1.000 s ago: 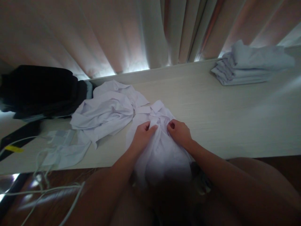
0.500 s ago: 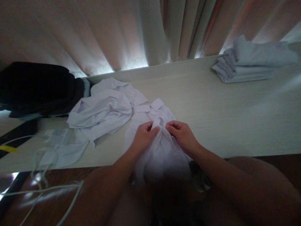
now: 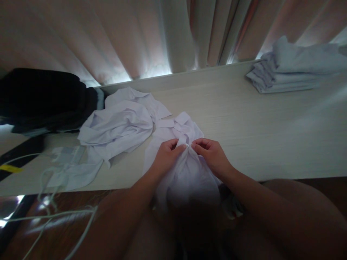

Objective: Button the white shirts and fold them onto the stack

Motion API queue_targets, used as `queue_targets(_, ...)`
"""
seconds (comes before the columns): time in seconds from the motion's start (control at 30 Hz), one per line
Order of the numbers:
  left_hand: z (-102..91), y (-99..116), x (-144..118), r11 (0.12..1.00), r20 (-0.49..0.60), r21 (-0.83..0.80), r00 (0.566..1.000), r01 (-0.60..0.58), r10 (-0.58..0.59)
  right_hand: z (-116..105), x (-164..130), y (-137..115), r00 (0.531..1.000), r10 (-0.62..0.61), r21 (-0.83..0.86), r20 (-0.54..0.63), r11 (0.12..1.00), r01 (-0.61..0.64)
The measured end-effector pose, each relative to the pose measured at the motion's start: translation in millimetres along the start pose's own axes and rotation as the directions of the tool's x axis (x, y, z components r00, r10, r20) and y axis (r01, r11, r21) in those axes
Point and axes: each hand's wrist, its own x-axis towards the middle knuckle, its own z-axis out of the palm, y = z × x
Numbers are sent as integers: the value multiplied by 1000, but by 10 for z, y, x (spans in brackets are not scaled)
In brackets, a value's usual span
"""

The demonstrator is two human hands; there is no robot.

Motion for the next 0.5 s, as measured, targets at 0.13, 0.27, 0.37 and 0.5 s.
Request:
queue_targets(0.13, 2, -2, -2, 1000, 14, 5, 1000, -6, 6, -10, -14, -25, 999, -50, -65, -12, 997, 49)
queue_targets(0.27, 2, -9, -4, 999, 29, -28, 999, 21, -20, -24, -35, -31, 998, -66, -123, -9, 990, 65)
queue_targets(0.37, -4, -13, -7, 995, 54, -75, 997, 59, -55, -31, -38, -23, 997, -75, -122, -9, 990, 73)
queue_targets(0.5, -7, -13, -17, 979, 83, -158, 990, 126, -114, -43, -24, -15, 997, -76, -97, 32, 992, 79)
